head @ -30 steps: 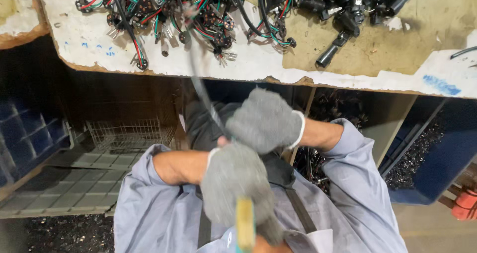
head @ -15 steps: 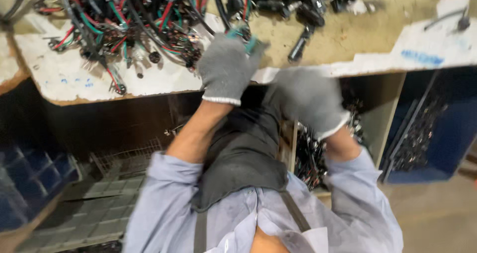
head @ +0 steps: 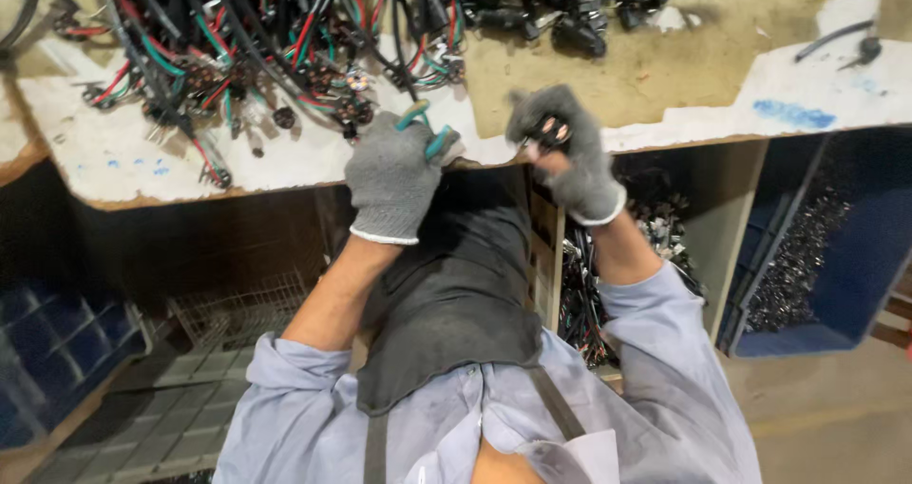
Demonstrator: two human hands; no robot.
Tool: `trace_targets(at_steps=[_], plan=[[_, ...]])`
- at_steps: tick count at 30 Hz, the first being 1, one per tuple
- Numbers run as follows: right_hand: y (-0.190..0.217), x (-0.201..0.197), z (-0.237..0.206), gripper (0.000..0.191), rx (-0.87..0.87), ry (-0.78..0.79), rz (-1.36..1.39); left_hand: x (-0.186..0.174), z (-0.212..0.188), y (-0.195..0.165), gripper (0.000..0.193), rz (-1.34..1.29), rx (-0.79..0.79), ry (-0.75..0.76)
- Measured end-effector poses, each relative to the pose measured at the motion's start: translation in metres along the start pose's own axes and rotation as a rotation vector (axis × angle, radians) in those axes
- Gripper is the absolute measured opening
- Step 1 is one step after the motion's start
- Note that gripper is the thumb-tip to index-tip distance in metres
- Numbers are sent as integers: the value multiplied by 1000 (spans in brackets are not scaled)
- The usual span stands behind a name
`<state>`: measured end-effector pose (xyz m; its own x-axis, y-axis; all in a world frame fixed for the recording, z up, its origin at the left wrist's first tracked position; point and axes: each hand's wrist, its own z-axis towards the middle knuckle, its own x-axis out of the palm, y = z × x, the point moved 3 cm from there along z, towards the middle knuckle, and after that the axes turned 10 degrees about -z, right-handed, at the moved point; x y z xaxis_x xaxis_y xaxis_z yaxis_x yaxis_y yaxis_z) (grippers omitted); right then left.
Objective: The person sits at a workbench covered with piles of wired connectors and uses a handheld wire stripper to strip insulation from the ends of wires, one wire at a time, placing processed wires aside and reaching for the next one from the piles.
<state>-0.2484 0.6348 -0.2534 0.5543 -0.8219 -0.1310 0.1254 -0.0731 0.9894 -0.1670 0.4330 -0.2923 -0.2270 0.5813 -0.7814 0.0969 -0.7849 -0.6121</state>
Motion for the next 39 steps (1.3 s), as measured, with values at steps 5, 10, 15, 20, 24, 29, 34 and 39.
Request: trace_targets(at_steps=[5, 10, 15, 20, 24, 29, 34, 39], plan=[[-7, 42, -13, 35, -63, 62, -463, -13, 1, 7, 24, -119, 29, 141], [5, 50, -12, 39, -224, 132, -737, -80, 5, -6, 12, -552, -3, 187], [13, 59, -7, 66, -380, 255, -723, -114, -16, -26, 15, -742, -158, 320], [12, 71, 0, 72, -386, 373, -745, -106, -10, -27, 24, -621, 0, 241], [15, 71, 1, 62, -302, 413, -622, -133, -12, -26, 19, -691, 101, 156], [26, 85, -2, 52, -479, 374, -730, -151, -66, 14, 31, -1122, 88, -71], [25, 122, -12, 55, -395, 888, -1031, -24, -146, 40, 45, -1344, 583, 689], [52, 113, -16, 34, -571, 727, -809, 12, -216, 11, 33, -1515, 462, 666]])
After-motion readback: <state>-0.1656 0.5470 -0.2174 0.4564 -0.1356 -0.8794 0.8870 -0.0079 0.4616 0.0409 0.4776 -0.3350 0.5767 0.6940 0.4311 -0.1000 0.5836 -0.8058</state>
